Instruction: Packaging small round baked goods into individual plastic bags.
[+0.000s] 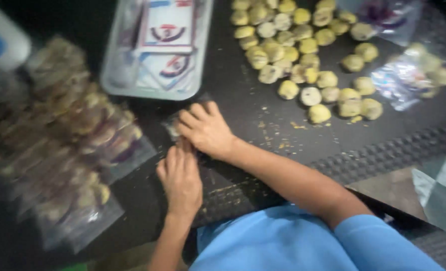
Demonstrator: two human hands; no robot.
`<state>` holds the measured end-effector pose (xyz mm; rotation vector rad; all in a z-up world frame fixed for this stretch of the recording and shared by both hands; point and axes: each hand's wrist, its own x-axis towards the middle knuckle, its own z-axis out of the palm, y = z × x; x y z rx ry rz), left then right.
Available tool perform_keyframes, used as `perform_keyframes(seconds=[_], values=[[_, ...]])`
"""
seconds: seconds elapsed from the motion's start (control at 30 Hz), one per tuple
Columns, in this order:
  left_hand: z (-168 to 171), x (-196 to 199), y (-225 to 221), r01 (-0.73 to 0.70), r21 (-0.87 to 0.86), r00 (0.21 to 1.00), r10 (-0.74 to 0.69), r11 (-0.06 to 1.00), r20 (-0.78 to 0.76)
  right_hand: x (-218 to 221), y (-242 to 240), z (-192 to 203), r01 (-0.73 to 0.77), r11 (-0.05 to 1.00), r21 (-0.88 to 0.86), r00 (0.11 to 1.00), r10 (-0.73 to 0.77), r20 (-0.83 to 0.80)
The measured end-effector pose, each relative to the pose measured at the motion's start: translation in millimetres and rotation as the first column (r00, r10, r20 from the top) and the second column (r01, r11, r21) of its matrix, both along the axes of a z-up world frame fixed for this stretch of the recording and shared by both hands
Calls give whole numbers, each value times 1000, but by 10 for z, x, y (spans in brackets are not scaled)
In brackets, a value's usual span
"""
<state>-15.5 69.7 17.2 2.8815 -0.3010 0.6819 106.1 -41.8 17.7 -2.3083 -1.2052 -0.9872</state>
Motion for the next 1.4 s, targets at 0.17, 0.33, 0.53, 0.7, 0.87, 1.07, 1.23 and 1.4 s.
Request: perform_keyframes(seconds=[0.17, 0.33, 0.53, 0.7, 0.87, 1.07, 1.23, 1.4], values=[[207, 64, -162, -35, 104, 999, 33, 994, 25, -64, -311, -14, 59, 996, -67, 997, -62, -50], [93, 187, -200, 123, 97, 988, -112, 988, -108, -118, -822, 296, 89, 976, -201, 986, -115, -124], [116, 305, -368, 178, 80, 983, -181, 981, 25, 219, -2088, 86, 337, 810, -480, 919, -393, -17], [20, 458, -467, 295, -119, 955, -290, 948, 56, 252, -2190, -38, 506, 771, -385, 834, -552, -9], [17, 360, -676, 208, -176, 978, -210, 962, 9, 67, -2176, -31, 444, 839, -315, 850, -505, -147], [91, 363, -801, 136, -247, 988, -151, 959, -39, -622, -1933, 248, 299, 948, -109, 848, -316, -426], [147, 327, -924, 138, -192, 988, -147, 972, -35, -772, -1495, 255, 248, 961, -120, 884, -275, -378], [81, 332, -878, 195, -230, 980, -201, 954, -4, -716, -2269, 240, 450, 869, -205, 862, -483, -155]])
